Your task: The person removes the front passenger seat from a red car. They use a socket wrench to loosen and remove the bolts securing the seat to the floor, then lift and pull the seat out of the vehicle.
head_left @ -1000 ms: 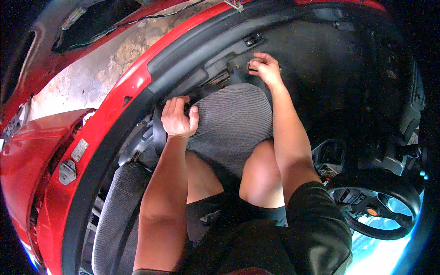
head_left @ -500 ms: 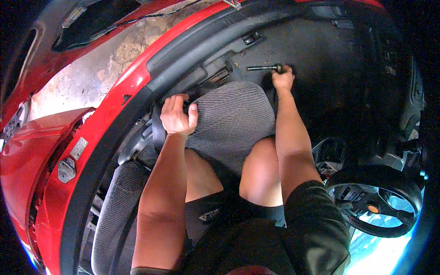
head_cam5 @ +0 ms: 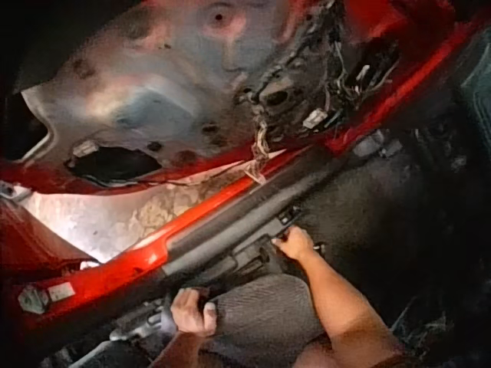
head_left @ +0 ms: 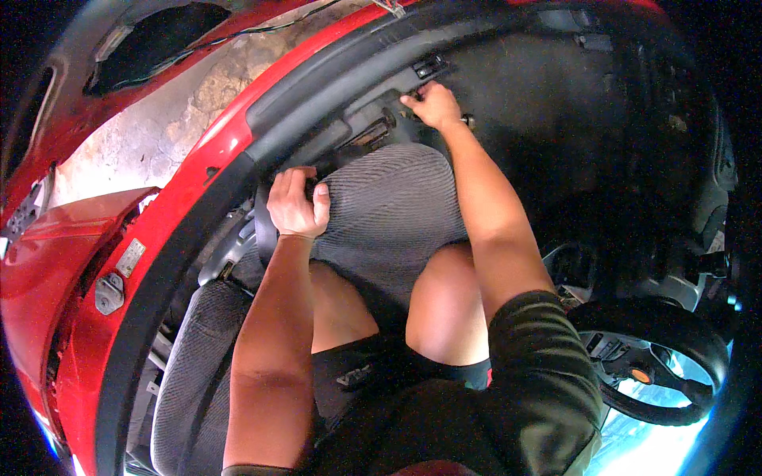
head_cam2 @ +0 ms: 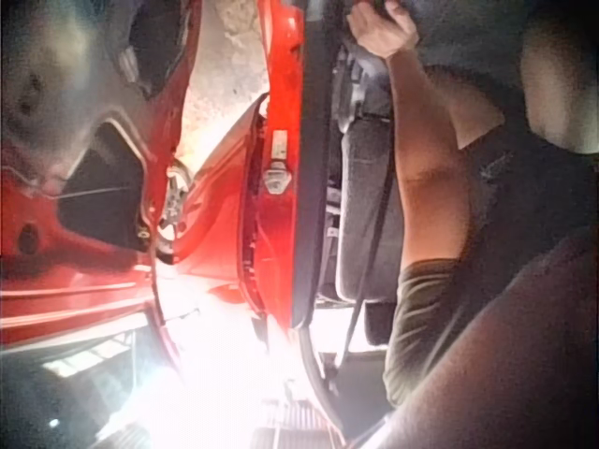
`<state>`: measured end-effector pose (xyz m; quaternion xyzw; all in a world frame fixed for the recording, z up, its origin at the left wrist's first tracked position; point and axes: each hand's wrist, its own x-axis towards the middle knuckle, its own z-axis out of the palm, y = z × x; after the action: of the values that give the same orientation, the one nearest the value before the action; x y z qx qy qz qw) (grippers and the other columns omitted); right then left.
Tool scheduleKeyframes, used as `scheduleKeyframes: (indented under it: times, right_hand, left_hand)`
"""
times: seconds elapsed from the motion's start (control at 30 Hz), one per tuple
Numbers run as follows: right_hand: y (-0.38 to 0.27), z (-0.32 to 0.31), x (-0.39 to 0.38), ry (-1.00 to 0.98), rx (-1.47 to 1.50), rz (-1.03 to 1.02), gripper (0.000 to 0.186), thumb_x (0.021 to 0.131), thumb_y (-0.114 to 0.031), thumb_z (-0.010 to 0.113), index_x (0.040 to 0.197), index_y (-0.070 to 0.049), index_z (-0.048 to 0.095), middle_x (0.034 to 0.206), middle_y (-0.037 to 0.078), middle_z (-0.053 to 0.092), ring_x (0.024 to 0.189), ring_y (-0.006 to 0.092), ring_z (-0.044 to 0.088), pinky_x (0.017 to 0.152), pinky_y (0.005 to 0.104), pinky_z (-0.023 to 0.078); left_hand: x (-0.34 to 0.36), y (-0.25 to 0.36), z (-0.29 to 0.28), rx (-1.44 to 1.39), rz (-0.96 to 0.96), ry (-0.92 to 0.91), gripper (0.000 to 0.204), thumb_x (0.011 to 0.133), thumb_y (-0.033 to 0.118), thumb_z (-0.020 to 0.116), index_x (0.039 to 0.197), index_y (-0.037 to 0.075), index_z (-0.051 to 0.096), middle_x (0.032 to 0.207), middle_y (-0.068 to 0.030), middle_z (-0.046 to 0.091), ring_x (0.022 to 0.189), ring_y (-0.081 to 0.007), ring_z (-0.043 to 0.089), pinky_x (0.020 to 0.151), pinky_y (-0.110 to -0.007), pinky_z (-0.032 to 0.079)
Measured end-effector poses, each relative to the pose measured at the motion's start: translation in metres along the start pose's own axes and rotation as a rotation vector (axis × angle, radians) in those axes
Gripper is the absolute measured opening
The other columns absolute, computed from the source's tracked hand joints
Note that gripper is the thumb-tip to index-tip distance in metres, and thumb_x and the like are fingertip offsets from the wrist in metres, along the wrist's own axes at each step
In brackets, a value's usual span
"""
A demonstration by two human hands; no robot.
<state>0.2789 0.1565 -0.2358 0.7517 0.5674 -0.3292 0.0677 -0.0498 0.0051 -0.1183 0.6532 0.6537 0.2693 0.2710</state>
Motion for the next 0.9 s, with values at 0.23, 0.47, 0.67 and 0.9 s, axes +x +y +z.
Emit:
scheduleKeyframes:
  times: [0.23,0.47,0.67,0.9]
  right_hand:
    - [0.020,0.006,-0.014,-0.205,-0.002,-0.100,0.037,0.078,-0.030,0.079,0.110,-0.012,0.078,0.111,0.016,0.077,0.105,0.0360,0.073,0.095,0.0443,0.057]
    - [0.027,0.000,-0.012,-0.086,-0.103,-0.050,0.044,0.080,-0.033,0.078,0.119,-0.014,0.076,0.112,0.014,0.078,0.107,0.0364,0.073,0.098,0.0444,0.057]
    - [0.032,-0.016,-0.041,0.195,0.034,0.139,0.055,0.078,-0.026,0.082,0.130,-0.011,0.070,0.126,0.020,0.070,0.124,0.0376,0.064,0.106,0.0488,0.052]
    - [0.102,0.002,-0.072,0.195,0.073,0.378,0.070,0.073,-0.012,0.084,0.137,-0.012,0.053,0.120,0.022,0.073,0.115,0.0416,0.069,0.101,0.0491,0.055]
  left_hand:
    - [-0.002,0.000,0.000,0.004,0.007,0.005,0.040,0.096,0.042,0.056,0.100,0.004,0.067,0.093,-0.0156,0.066,0.086,-0.0398,0.063,0.077,-0.048,0.051]
    - [-0.002,-0.001,0.004,-0.012,0.013,0.011,0.035,0.094,0.038,0.059,0.099,0.004,0.067,0.092,-0.0151,0.066,0.084,-0.0388,0.062,0.076,-0.048,0.051]
    - [-0.003,-0.003,-0.001,0.009,0.001,0.013,0.032,0.092,0.036,0.061,0.099,0.005,0.067,0.093,-0.0136,0.067,0.085,-0.0382,0.063,0.076,-0.047,0.052]
    - [-0.004,-0.002,-0.002,0.002,-0.014,-0.042,0.029,0.095,0.030,0.059,0.104,0.003,0.068,0.096,-0.0175,0.068,0.090,-0.0406,0.064,0.081,-0.048,0.051]
